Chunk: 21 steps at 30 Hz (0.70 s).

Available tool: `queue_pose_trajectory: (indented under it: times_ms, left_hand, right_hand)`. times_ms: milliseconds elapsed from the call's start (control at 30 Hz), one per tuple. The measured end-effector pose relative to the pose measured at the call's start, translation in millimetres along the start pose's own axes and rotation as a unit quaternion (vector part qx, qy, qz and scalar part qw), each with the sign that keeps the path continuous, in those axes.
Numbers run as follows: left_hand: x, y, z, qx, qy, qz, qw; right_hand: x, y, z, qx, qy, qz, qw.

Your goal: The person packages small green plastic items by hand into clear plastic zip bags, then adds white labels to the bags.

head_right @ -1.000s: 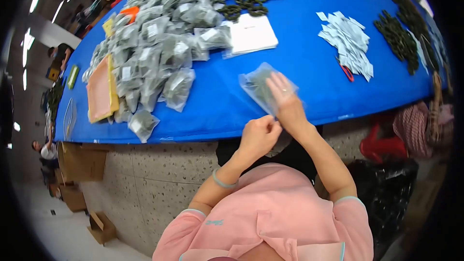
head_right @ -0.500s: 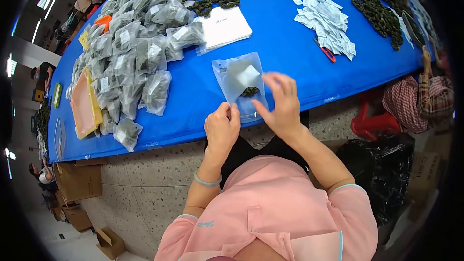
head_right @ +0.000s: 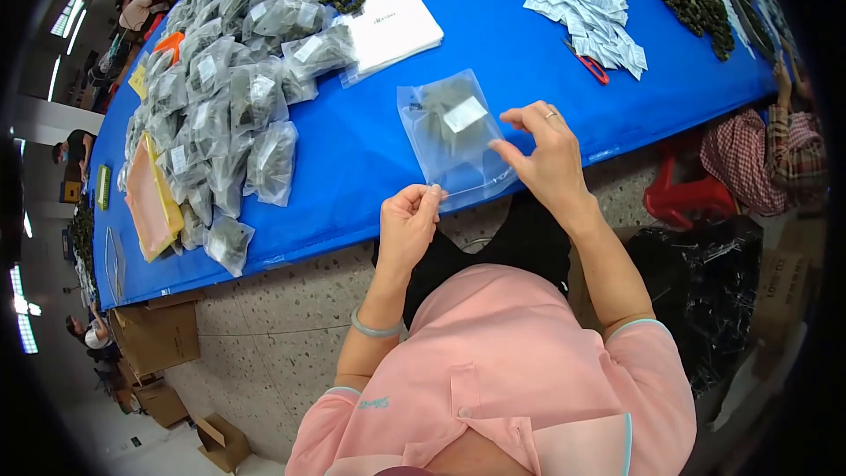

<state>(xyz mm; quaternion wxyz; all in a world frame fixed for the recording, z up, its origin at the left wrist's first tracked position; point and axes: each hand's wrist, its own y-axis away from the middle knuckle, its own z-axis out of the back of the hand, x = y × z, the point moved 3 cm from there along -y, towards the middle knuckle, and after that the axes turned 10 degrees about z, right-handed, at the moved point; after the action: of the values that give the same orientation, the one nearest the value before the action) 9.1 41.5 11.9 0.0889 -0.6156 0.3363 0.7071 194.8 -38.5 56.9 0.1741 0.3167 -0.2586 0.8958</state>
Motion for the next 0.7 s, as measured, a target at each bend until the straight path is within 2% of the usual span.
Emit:
queue_pose_trajectory:
  times_ms: [67, 133, 267, 433, 600, 700]
  left_hand:
    - [2.0, 1.3, -4.4, 0.057, 0.082, 0.067, 0.993]
    - [6.4, 2.1, -7.8, 0.073, 0.103, 0.086, 0.988]
    - [12.8, 3.2, -9.7, 0.121, 0.182, 0.132, 0.967]
    - [15.4, 1.0, -8.5, 0.122, 0.198, 0.136, 0.963]
    - [17.8, -4.3, -9.3, 0.084, 0.158, 0.108, 0.978]
    - [18.7, -7.1, -10.8, 0.056, 0.129, 0.086, 0.986]
  right_hand:
    - [12.3, 15.8, 7.9, -0.054, 0.017, 0.168, 0.984]
    - [28.1, 25.0, -5.8, -0.03, -0.037, 0.213, 0.976]
    - [24.3, 35.5, -28.2, 0.011, -0.069, 0.188, 0.98]
    - [27.8, 35.1, -30.2, 0.016, -0.065, 0.187, 0.98]
    - [30.7, 35.5, -31.4, 0.03, 0.008, 0.264, 0.964]
    - [26.3, 36.2, -23.1, 0.042, -0.095, 0.244, 0.964]
